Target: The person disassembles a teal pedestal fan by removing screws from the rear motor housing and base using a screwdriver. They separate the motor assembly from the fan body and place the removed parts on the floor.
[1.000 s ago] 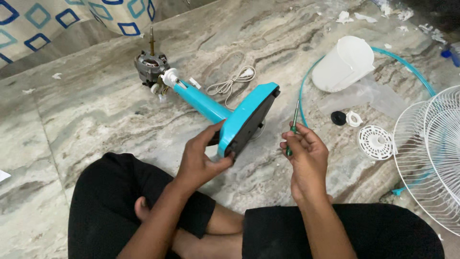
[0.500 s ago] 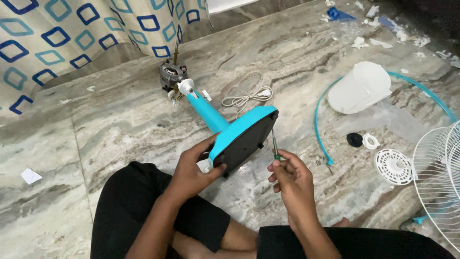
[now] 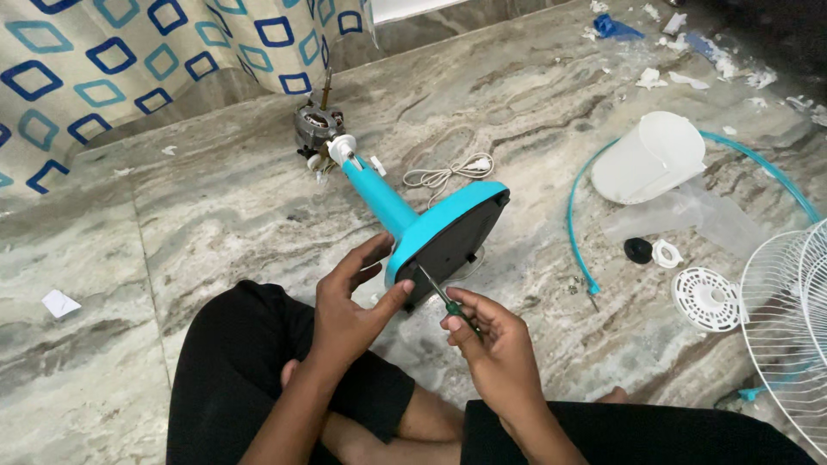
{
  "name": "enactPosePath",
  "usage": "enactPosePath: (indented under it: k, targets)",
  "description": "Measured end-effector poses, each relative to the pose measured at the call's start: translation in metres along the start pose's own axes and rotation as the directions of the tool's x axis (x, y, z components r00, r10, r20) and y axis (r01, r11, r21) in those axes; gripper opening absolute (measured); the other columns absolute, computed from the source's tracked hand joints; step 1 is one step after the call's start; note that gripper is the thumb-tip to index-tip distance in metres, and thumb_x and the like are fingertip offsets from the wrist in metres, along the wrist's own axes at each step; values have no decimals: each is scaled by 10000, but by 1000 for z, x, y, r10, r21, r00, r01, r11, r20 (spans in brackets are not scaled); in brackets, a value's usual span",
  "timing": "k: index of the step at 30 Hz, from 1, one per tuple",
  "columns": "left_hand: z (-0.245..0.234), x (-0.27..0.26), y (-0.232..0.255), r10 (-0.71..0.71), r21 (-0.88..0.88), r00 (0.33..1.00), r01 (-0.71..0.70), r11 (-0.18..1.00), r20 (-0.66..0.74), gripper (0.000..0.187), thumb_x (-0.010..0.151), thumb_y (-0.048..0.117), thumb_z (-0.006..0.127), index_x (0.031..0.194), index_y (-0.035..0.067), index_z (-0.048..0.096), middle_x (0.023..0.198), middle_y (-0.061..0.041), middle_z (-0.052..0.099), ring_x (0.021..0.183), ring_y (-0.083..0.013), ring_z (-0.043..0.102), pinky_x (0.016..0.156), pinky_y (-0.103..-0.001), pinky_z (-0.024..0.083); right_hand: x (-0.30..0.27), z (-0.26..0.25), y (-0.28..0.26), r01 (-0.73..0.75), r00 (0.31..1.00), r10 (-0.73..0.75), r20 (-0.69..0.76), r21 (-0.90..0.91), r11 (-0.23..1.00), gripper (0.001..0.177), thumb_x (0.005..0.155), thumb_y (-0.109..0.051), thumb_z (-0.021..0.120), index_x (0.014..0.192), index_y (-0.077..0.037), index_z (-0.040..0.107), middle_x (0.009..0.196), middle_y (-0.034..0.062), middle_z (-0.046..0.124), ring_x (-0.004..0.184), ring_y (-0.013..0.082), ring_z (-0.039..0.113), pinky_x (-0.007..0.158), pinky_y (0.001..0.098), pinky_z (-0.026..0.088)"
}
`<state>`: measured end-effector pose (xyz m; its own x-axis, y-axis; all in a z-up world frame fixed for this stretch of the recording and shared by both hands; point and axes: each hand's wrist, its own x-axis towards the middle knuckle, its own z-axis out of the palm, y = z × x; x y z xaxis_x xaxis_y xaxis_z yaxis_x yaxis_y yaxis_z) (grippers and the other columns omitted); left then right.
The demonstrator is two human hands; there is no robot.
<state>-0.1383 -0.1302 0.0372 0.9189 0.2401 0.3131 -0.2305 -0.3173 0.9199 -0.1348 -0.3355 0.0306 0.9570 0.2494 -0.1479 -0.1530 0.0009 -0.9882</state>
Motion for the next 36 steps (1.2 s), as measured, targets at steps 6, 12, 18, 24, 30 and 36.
enactPosePath:
  k: [6,12,18,24,30,36]
  targets:
    - [10,2,6,-9,91,999,5,996,43,718,758,150,874,1414,107,586,1276,-115,700,1198,-243,695,976,-380,580,11,-12,2,-30,991,24,-132,-49,998,275,984,-161,606,1207,-27,696,858,39,677,761,99,617,696,255,492]
    - [50,11,-24,238,359,963,-268,894,126,676,707,185,888,1322,66,633,1242,-180,665,1095,-394,644,923,-446,516,46,-27,30,413,611,-792,13,-858,305,159,1105,-211,542,1088,-97,653,1348,300,577,1219,374,542,971,377,451]
    - [81,64,-68,273,485,962,-232,843,-14,279,875,91,736,1147,149,707,1118,-87,734,1021,-318,678,974,-429,540,105,-29,69,220,938,-256,-235,-167,961,368,1094,-359,486,1062,-7,589,1319,108,696,940,160,535,884,298,453]
    - [92,152,-93,303,423,952,-256,869,-48,675,680,203,836,1266,-43,608,1051,-228,694,961,-369,652,841,-454,513,140,-83,60,390,764,-382,-520,-98,915,364,1101,-405,426,1218,-78,537,1413,175,613,1281,165,606,1105,305,434]
    - [129,213,-133,-671,-481,735,624,616,95,737,942,439,839,1357,-98,551,1012,-139,503,861,-301,458,770,-495,398,193,-92,44,408,825,-448,-346,-184,894,431,937,-120,752,1129,-67,369,1545,227,448,1376,221,467,1070,384,405]
    - [170,216,-140,-709,-486,651,728,483,271,573,873,472,717,1296,117,563,1175,-108,702,972,-273,708,774,-416,533,198,-78,51,446,847,-414,-332,23,895,418,917,-15,725,1085,-94,350,1550,243,528,1300,244,574,1021,358,513]
